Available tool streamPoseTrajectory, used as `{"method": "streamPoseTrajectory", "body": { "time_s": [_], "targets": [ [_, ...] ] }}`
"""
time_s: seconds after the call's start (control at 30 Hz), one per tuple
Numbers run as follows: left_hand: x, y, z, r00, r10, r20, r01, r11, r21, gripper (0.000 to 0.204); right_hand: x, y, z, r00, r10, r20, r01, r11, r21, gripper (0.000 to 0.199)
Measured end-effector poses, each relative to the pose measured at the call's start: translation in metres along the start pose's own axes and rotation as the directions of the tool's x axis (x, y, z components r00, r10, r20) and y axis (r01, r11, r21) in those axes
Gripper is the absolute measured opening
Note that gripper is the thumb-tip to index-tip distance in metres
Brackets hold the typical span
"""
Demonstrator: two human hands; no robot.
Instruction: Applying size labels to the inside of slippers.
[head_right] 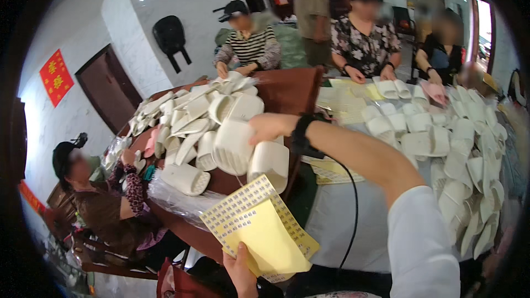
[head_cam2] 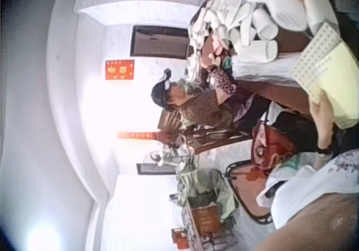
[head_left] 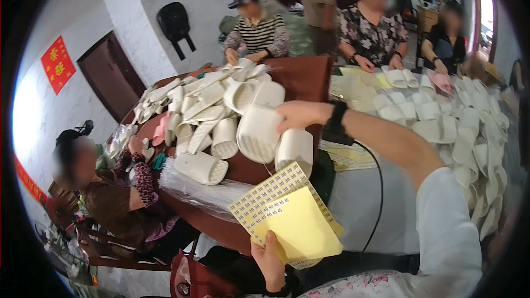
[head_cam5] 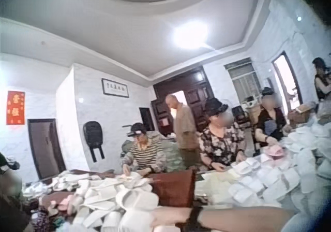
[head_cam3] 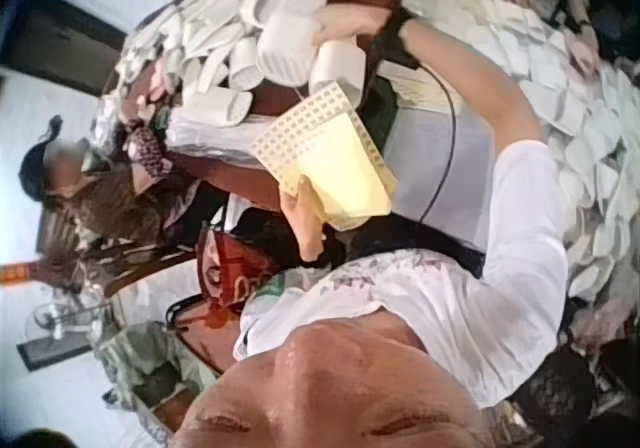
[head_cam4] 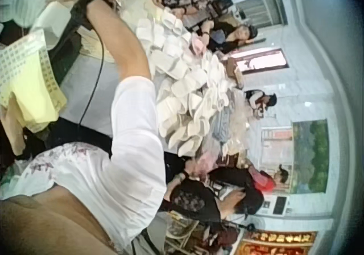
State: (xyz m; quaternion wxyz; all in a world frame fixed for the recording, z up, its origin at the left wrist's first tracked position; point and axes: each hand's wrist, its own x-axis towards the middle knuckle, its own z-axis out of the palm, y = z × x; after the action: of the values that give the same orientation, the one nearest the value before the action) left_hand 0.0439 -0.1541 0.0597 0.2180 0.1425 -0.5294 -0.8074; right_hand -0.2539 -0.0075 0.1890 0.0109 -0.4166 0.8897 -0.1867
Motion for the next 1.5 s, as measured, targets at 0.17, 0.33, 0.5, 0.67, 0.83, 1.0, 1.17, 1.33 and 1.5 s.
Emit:
{"method": "streamPoseTrajectory", "body": {
  "time_s": [0.17,0.33,0.5,0.67,0.83,1.0,1.17,1.33,1.5],
  "targets": [
    [0.002,0.006,0.032,0.977,-0.074,0.201,0.092,0.992,-0.084,0.025,-0.143,0.013,-0.015,0.884,0.466,0.033,-0.416,0.754,0.509,0.044],
    [0.005,-0.016,0.059,0.889,-0.197,0.413,0.285,0.945,-0.161,0.025,-0.286,0.013,0.028,0.587,0.784,0.201,-0.561,0.215,0.799,0.037],
    [-0.004,-0.023,0.093,0.807,-0.258,0.532,0.344,0.936,-0.067,0.023,-0.367,-0.020,0.089,0.269,0.840,0.471,-0.083,-0.467,0.880,0.023],
    [-0.009,-0.037,0.104,0.701,-0.380,0.603,0.498,0.867,-0.033,0.028,-0.369,-0.029,0.122,0.286,0.790,0.542,0.502,-0.606,0.618,0.015],
    [-0.008,-0.036,0.107,0.658,-0.464,0.593,0.612,0.788,-0.064,0.030,-0.392,-0.024,0.131,0.570,0.765,0.299,0.225,-0.495,0.839,0.033],
    [-0.018,-0.031,0.124,0.449,-0.425,0.786,0.638,0.768,0.050,0.034,-0.448,-0.036,0.134,0.441,0.889,-0.124,-0.778,0.448,0.440,0.069],
    [-0.033,-0.133,0.151,0.634,-0.482,0.605,0.484,0.857,0.175,0.032,-0.441,-0.059,0.168,0.517,0.796,-0.314,-0.770,0.593,0.235,0.076],
    [-0.062,-0.146,0.189,0.790,-0.408,0.457,0.396,0.909,0.128,0.028,-0.462,-0.036,0.172,0.365,0.821,-0.439,-0.785,0.525,0.330,0.061],
    [-0.036,-0.157,0.188,0.722,-0.450,0.525,0.365,0.893,0.263,0.028,-0.448,-0.063,0.175,0.431,0.812,-0.393,-0.727,0.571,0.381,0.050]
  ]
}}
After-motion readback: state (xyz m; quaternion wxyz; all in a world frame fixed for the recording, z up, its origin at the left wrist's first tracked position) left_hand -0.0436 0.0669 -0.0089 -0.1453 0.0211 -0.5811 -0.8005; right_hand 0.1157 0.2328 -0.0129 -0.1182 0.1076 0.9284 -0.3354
